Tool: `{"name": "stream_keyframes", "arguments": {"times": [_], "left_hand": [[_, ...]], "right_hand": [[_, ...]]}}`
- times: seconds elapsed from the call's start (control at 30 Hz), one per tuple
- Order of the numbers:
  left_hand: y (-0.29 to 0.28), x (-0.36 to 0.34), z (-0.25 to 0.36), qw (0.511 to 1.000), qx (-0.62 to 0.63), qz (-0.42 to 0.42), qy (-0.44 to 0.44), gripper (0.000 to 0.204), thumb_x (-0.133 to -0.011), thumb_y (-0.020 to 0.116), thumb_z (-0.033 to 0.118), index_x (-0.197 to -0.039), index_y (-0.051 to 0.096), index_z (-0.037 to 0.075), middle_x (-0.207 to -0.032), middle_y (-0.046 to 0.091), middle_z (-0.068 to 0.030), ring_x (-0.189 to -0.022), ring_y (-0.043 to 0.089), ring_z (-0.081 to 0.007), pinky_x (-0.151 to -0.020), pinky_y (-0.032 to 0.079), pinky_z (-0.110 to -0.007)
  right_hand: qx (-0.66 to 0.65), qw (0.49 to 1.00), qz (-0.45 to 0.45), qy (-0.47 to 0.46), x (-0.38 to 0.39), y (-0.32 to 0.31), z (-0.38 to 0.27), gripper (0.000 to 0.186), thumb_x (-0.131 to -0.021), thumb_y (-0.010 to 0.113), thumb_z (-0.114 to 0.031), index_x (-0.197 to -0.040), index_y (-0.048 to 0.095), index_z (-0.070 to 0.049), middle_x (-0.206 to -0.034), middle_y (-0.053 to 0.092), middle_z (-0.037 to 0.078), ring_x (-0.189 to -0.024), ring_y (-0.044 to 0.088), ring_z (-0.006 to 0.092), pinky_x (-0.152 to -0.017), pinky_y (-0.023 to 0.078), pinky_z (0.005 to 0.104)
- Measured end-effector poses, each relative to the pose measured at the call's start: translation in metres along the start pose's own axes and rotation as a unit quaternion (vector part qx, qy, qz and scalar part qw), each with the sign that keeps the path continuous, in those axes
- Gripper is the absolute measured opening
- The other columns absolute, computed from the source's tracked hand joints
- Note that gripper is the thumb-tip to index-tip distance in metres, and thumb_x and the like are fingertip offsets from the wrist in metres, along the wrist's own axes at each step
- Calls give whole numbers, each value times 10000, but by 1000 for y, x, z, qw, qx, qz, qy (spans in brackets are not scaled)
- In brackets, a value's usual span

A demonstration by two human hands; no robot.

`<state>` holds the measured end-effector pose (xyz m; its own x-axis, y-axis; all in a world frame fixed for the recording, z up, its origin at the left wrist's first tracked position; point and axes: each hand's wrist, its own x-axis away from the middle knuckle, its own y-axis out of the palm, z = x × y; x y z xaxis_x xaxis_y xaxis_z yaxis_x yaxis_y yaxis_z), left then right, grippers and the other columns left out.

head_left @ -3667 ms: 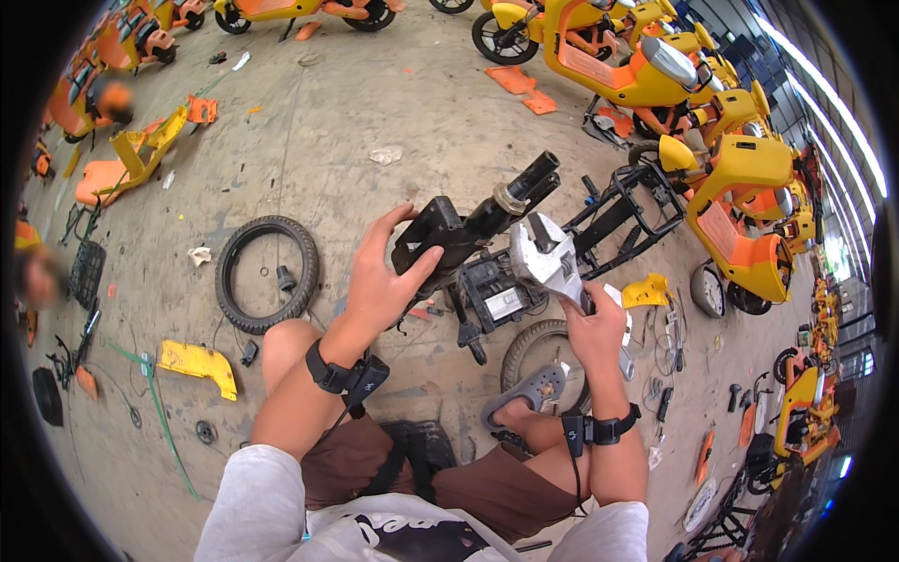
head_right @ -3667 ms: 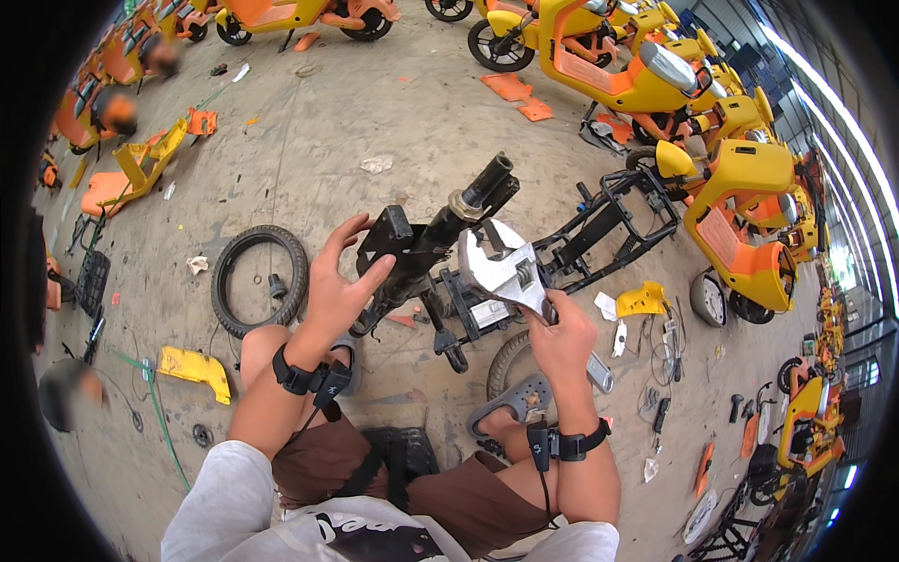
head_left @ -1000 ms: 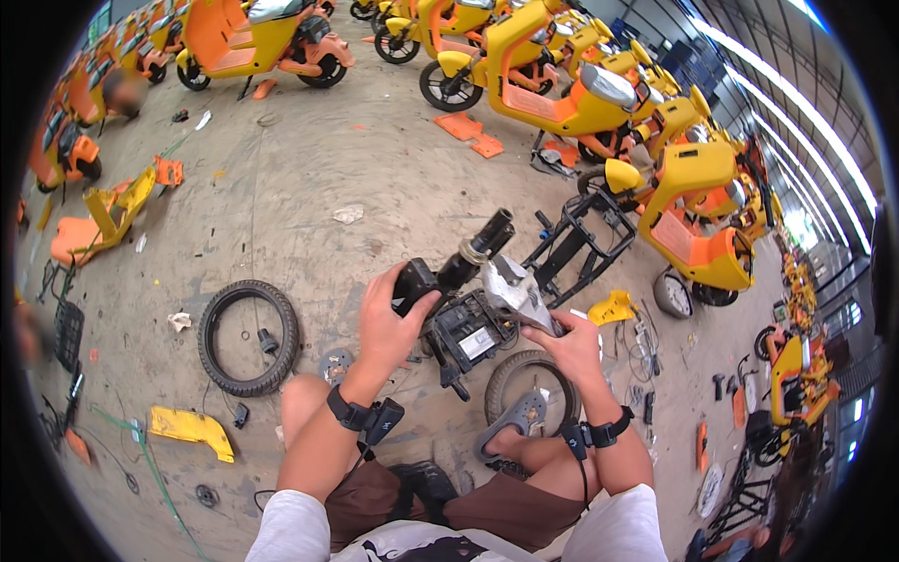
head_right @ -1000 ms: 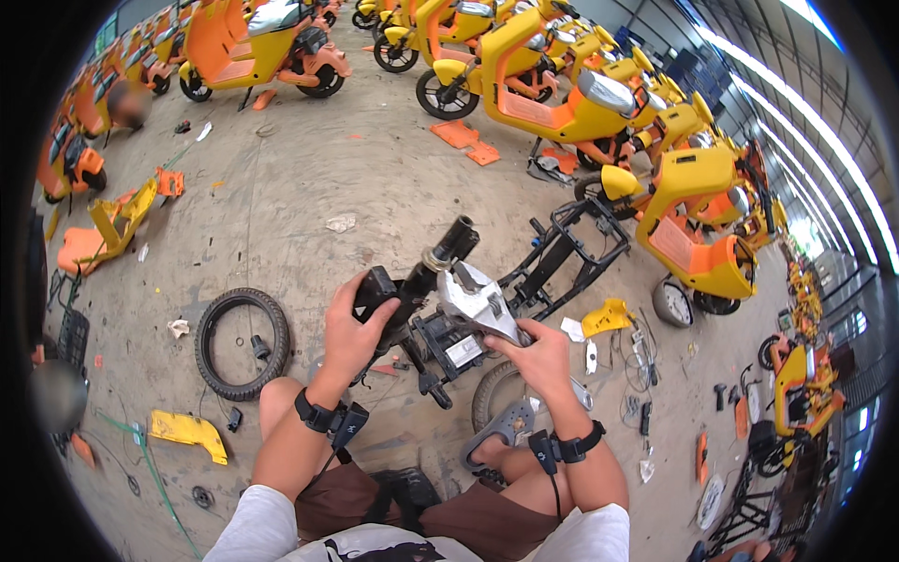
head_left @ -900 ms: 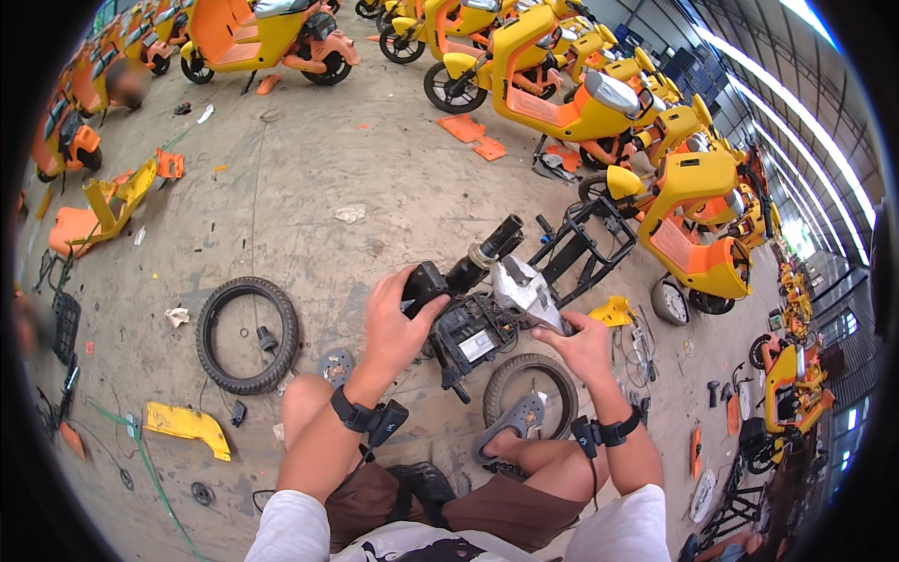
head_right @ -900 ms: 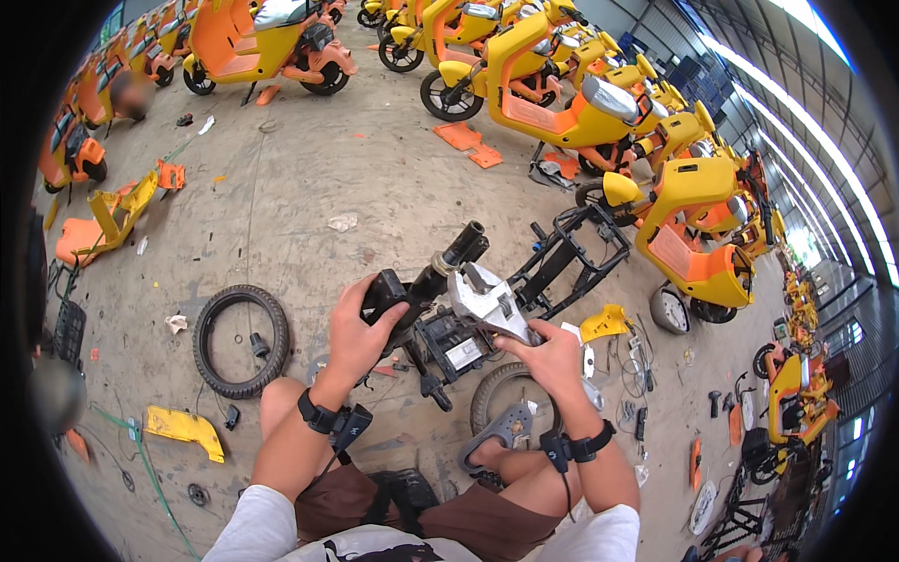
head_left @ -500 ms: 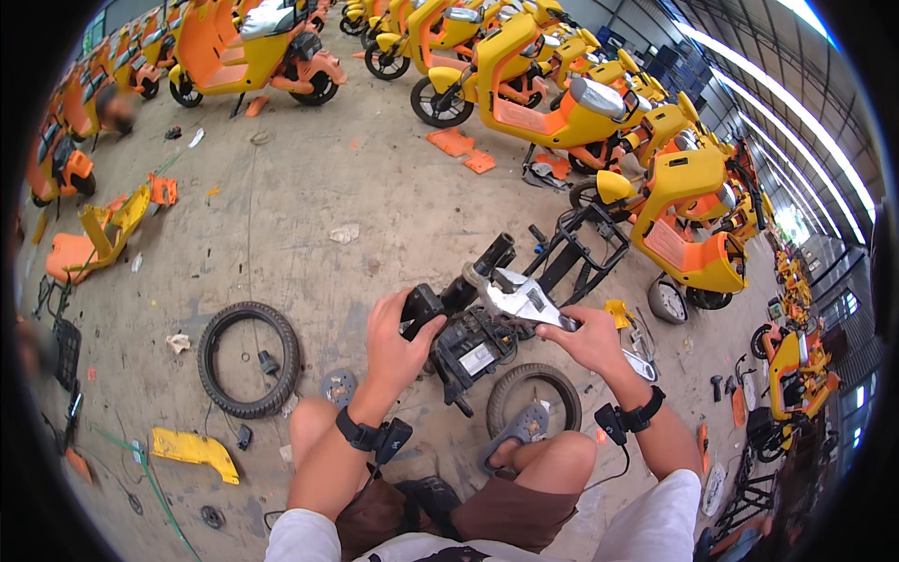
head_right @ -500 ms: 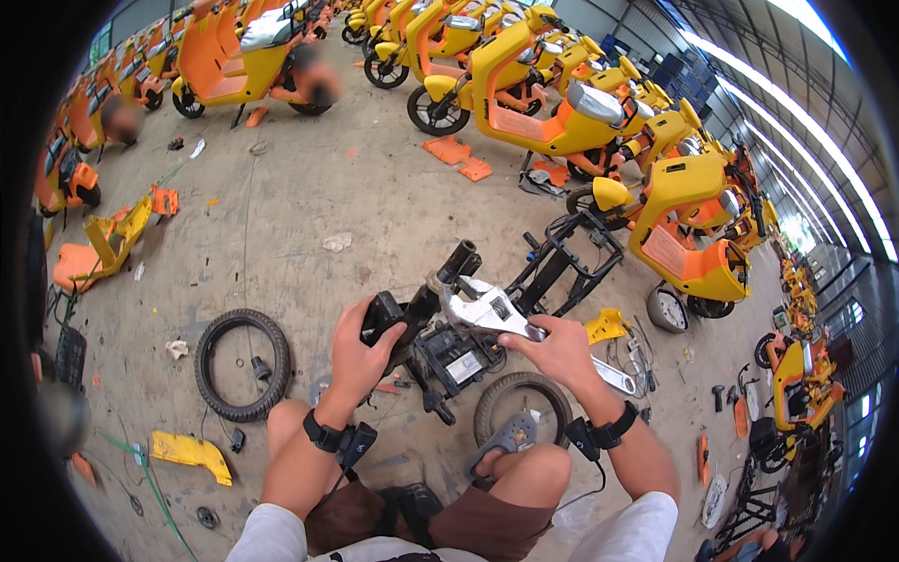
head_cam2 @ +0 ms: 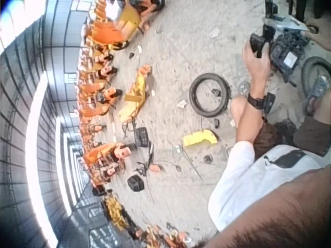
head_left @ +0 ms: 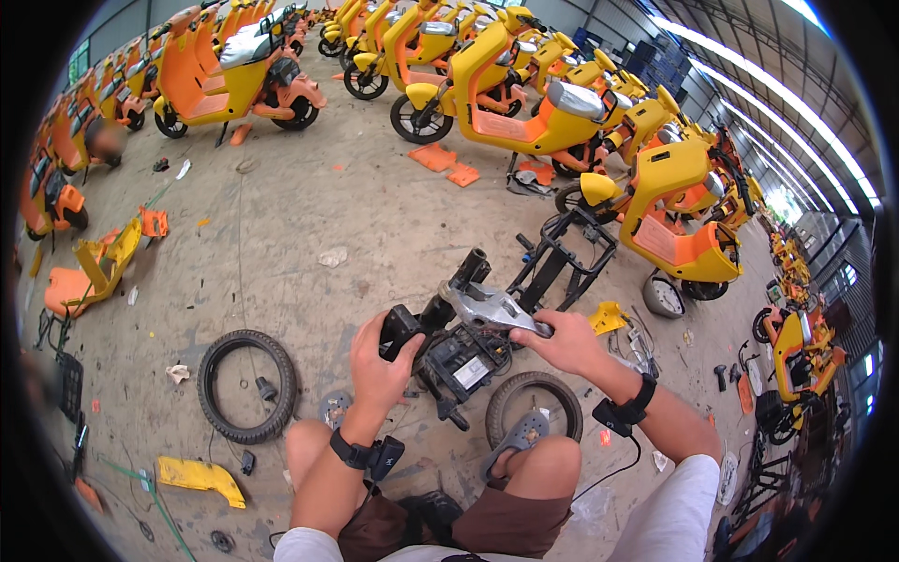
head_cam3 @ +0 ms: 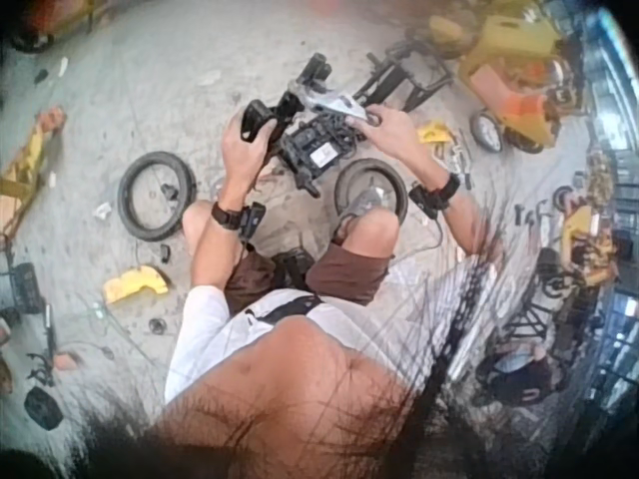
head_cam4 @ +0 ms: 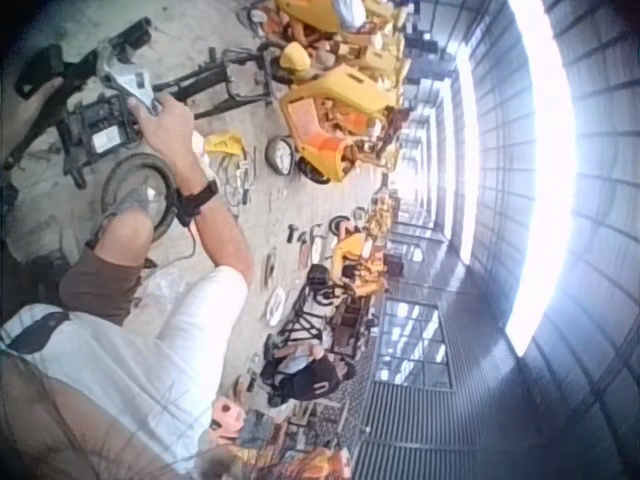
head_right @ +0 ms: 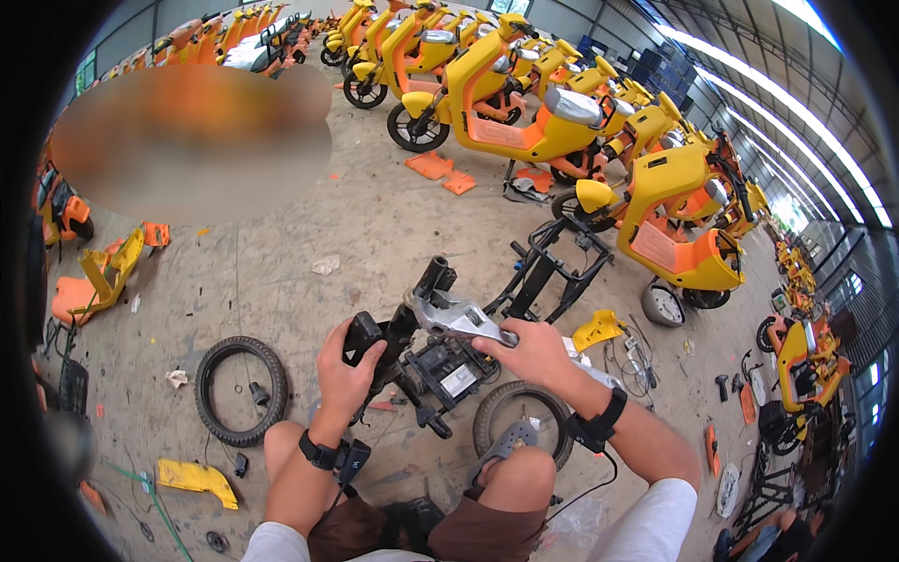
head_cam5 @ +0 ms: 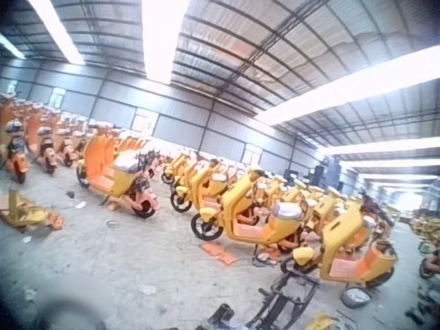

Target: The person uses an adjustable wrench to manipulate components on a vehicle frame by hand, then lifts and positions a handlebar assembly onto the front fork.

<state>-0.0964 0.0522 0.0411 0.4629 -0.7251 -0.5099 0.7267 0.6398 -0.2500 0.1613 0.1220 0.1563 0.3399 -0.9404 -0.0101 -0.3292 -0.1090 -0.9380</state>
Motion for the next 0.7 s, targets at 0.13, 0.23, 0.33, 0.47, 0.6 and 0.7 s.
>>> {"name": "stream_keyframes", "arguments": {"times": [0.13, 0.23, 0.33, 0.47, 0.6, 0.7], "left_hand": [[0, 0, 0, 1000, -10, 8, 6, 487, -743, 803, 219, -1090, 615, -66, -984, 660, -203, -889, 656, -329, -812, 505, -363], [-3, -1, 3, 1000, -24, -2, 1, 481, -740, 804, 226, -1085, 623, -57, -981, 663, -200, -888, 658, -323, -805, 506, -360], [-5, -2, 2, 1000, -6, -12, -15, 481, -737, 807, 231, -1089, 629, -45, -974, 669, -194, -893, 659, -308, -806, 507, -357], [-8, -3, 7, 997, 43, -21, -58, 458, -714, 817, 213, -1067, 644, -22, -992, 669, -178, -925, 622, -341, -841, 476, -399], [-8, -3, 9, 996, 52, -29, -67, 458, -719, 815, 224, -1062, 645, -27, -974, 673, -181, -913, 625, -340, -825, 478, -398], [-10, -3, 5, 998, 31, -26, -49, 465, -719, 815, 233, -1059, 645, -35, -963, 677, -185, -905, 628, -342, -818, 477, -400]], "right_hand": [[8, 999, -29, 33, 11, 13, -9, 632, -834, 584, -653, -927, 649, -31, -727, 651, 204, -719, 651, 392, -628, 501, 445], [17, 995, -79, 53, 19, 14, -20, 648, -861, 556, -642, -973, 602, -6, -769, 654, 236, -772, 647, 419, -664, 497, 472], [20, 992, -108, 65, 23, 13, -28, 654, -869, 552, -631, -964, 584, 16, -791, 653, 245, -793, 644, 423, -683, 492, 477], [1, 992, -116, 47, 26, 9, -43, 582, -879, 585, -541, -980, 586, 32, -806, 652, 245, -806, 647, 411, -710, 493, 465], [-20, 993, -117, 25, 23, 10, -43, 478, -857, 628, -414, -1009, 598, 38, -852, 652, 250, -843, 652, 390, -739, 497, 450], [-36, 992, -118, 31, 16, 11, -49, 453, -835, 649, -374, -1009, 602, 43, -883, 652, 252, -862, 656, 377, -747, 498, 444]]}}
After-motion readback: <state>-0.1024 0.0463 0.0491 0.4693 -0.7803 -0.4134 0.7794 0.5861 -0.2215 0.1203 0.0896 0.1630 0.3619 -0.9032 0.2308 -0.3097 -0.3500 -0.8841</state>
